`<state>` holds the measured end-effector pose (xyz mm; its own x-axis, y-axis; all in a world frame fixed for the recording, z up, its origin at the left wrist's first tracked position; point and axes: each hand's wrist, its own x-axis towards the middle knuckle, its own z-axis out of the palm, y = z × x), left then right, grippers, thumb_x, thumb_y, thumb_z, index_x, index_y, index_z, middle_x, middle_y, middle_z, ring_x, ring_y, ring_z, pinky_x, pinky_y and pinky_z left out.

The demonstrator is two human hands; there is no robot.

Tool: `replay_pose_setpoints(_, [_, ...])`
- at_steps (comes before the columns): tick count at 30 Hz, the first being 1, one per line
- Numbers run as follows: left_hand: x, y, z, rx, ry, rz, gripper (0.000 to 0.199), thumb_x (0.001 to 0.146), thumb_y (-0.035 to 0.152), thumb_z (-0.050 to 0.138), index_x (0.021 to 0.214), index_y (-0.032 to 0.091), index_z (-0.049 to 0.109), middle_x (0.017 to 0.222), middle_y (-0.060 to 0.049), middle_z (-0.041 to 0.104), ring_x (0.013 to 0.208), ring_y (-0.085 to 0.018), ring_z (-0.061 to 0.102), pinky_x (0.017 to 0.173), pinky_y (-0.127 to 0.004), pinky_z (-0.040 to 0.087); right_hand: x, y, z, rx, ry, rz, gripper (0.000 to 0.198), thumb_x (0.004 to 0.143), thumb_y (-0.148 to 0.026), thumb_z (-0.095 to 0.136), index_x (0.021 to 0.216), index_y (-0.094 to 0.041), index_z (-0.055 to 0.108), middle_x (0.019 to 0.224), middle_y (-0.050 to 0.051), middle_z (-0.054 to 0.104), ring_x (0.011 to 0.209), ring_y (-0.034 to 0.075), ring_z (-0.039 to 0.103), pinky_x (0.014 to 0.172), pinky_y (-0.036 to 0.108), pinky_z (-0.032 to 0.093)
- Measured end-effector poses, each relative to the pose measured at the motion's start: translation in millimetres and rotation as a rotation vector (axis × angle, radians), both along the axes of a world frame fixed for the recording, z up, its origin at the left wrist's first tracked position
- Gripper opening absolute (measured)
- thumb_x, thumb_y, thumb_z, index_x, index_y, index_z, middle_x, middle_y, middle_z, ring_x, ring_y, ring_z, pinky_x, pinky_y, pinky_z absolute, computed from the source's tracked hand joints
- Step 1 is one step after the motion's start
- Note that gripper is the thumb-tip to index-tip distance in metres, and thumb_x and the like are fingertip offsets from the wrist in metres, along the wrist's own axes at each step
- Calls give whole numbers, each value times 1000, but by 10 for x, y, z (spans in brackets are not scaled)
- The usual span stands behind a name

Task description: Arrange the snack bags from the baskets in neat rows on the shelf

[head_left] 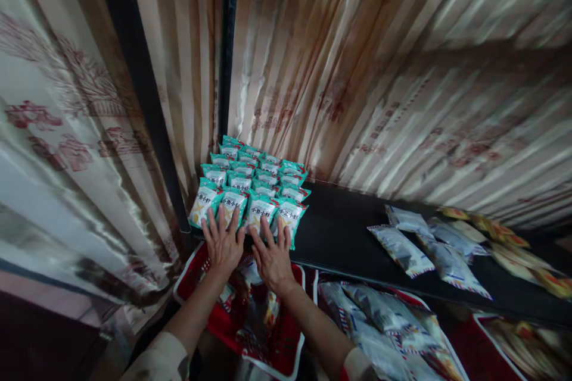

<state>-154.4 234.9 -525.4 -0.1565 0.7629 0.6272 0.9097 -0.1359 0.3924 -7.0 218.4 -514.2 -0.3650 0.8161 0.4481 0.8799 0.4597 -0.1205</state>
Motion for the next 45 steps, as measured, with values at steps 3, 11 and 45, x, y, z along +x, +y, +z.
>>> replay_pose_setpoints(3, [-22,76,-29,-29,27,1,54,89,31,46,141,29,30,153,-8,16,141,-34,1,109,-63,13,-30,35,14,9,-18,-25,56,87,-19,47,138,-39,35,153,-2,19,140,37,-5,105,65,16])
replay_pose_setpoints(11, [-28,102,18,-111,58,8,51,90,31,43,140,28,33,152,-9,21,141,-32,2,110,-60,12,-60,60,3,51,-88,-62,52,89,-23,47,138,-36,36,152,2,23,140,37,3,104,65,18])
replay_pose_setpoints(45, [61,-33,-8,-107,63,-73,47,89,31,44,135,25,43,153,-11,19,141,-32,9,111,-58,13,-29,59,51,58,-94,-66,50,89,-24,48,136,-37,40,150,0,30,140,34,8,107,59,16])
